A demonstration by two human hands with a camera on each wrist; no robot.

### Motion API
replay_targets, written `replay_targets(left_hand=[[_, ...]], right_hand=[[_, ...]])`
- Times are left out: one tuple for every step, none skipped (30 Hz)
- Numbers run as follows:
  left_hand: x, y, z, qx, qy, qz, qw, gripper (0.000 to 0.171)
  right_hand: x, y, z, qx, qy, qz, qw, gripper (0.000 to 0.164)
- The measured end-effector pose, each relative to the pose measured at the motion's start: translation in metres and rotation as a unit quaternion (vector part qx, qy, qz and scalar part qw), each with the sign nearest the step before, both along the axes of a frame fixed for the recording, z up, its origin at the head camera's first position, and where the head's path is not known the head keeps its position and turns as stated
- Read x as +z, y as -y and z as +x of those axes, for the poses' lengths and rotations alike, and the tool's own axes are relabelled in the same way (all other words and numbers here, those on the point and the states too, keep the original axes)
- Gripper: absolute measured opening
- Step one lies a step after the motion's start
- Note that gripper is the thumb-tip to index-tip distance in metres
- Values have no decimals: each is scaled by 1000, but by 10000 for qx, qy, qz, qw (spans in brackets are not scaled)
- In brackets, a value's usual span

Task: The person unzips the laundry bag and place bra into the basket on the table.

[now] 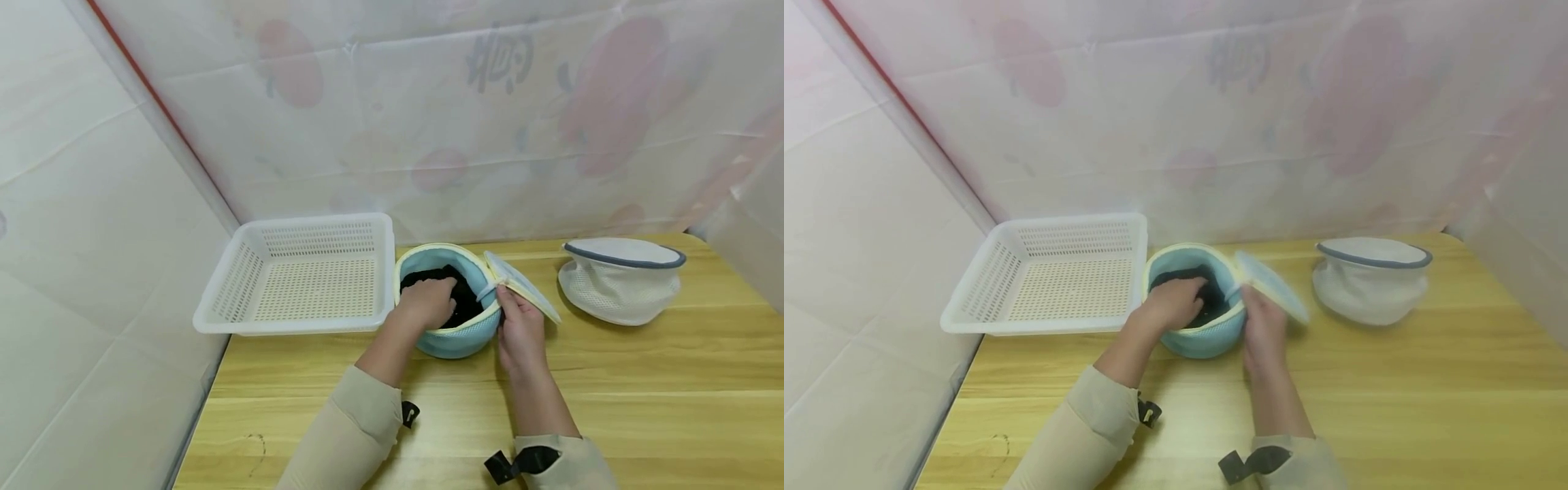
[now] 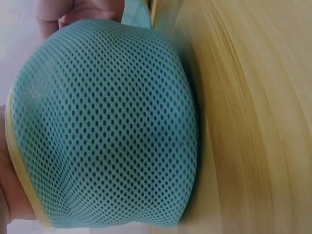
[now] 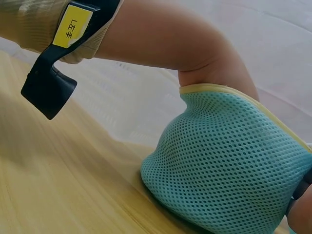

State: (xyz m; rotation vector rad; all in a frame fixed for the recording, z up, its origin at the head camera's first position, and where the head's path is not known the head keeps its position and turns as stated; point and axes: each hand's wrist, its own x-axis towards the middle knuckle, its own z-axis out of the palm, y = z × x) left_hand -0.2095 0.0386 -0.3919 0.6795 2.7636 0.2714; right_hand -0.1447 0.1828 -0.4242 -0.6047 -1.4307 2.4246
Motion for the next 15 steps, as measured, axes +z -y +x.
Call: replay_targets(left_hand=[[0,1,-1,49,-66,191,9998,45],[0,2,-2,76,-164,370,9992,43],[0,3,-3,106,-280,540,9981,43],[0,4,-3,144,-404,690,9967,44],[0,5,-4,199,-549,811,9950,45],[0,5,-4,251,-666,920,9932,47],[-1,5,-5,301,-785,1014,9913,49],[-2,6,-5,345,-896,1112,9892,51],[-2,6,-5,388,-981,1189,9873,51],[-3,6,-6,423,-1022,1251,9860,48],[-4,6,-6,444,-1041,1280,9853,45],[-5,6,-6,448,-1043,1288,9852,41],[-5,6,-6,441,-1041,1275,9854,37],[-6,6,-6,427,-1022,1250,9860,34],[-6,6,-6,407,-1000,1202,9869,31]], right_hand=[[0,0,0,14,-7,-19,10000,13],[0,0,0,33,-26,8,10000,13],[0,0,0,49,-61,17,10000,14],[0,0,0,60,-86,43,9999,14],[0,0,0,73,-116,29,9999,13],[0,0,0,73,-137,18,9999,13],[0,0,0,81,-158,3,9998,13],[0,0,0,71,-155,22,9999,13],[0,0,0,57,-149,4,9999,13],[-1,-1,0,63,-140,22,9999,13],[0,0,0,52,-132,-8,9999,13],[0,0,0,46,-121,-3,9999,14],[-1,-1,0,54,-114,27,9999,15],[-1,-1,0,46,-101,46,9999,15],[-1,-1,0,47,-99,49,9999,15]])
